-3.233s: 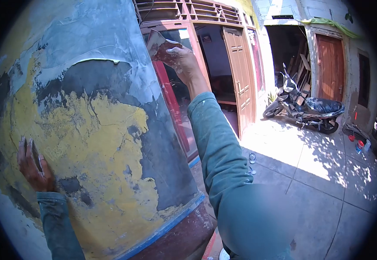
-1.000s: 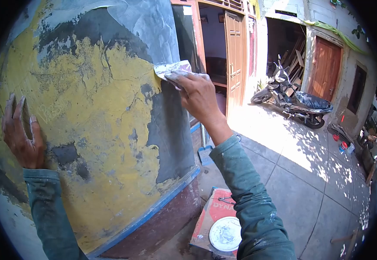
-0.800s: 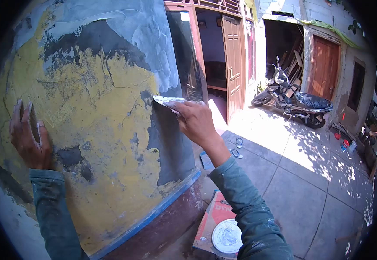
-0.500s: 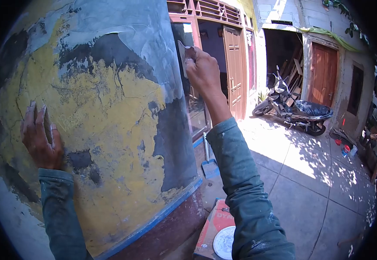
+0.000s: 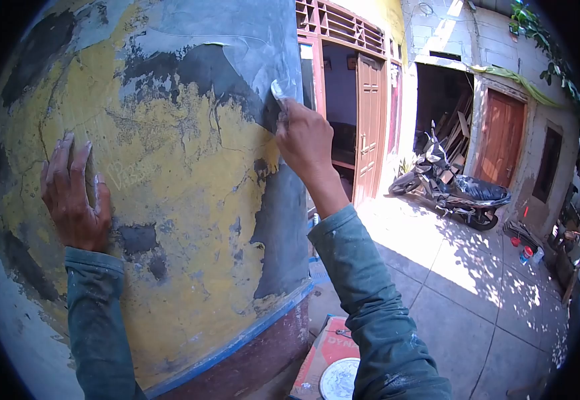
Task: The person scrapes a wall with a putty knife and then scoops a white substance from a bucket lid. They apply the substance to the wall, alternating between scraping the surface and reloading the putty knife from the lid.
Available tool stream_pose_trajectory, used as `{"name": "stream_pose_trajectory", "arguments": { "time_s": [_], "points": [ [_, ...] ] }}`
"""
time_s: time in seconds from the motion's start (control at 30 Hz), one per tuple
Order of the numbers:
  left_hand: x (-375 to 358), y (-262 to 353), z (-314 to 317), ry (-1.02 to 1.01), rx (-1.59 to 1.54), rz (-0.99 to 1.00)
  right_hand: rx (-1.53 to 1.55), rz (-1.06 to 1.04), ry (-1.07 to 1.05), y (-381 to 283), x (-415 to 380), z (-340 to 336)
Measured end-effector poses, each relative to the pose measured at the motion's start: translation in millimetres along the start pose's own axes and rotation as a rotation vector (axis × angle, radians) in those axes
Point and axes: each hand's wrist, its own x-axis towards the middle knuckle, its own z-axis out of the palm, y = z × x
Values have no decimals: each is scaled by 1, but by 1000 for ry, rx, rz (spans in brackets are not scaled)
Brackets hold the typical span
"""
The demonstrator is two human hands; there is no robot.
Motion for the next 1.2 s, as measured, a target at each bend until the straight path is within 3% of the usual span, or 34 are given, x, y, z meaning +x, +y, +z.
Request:
{"name": "stream_pose_trajectory", "arguments": {
  "time_s": [0.07,0.13,0.17,0.23,0.27,0.37,0.57,0.6,0.73,0.8,0.9,1.03,1.1,1.2],
  "points": [
    [0,2,1,14,-12,2,24,-88,-9,-4,-24,-9],
    [-1,-1,1,7,0,8,287,-129,-4,6,-30,-8],
    [-1,-2,0,11,4,7,357,-61,75,16,-20,-8],
    [0,-1,0,-5,-5,10,465,235,29,33,10,-24],
    [0,-1,0,2,-5,11,465,233,35,40,22,-26],
    [0,-1,0,14,-9,15,297,269,59,54,47,-19],
    [0,-1,0,-3,3,6,-70,218,58,11,49,3],
    [0,-1,0,-1,6,6,-116,106,101,6,36,10],
    [1,1,0,1,0,1,-38,-23,-17,-11,-11,-4],
    [0,0,0,1,5,0,200,-89,-25,3,-17,-12],
    [-1,0,0,-6,5,5,181,131,110,31,16,-18],
    [0,0,0,-9,15,7,89,212,135,31,56,-6],
    [0,0,0,-10,16,9,-78,152,116,9,63,6],
    [0,-1,0,-9,-2,10,7,-62,83,-23,31,4]
  ]
}}
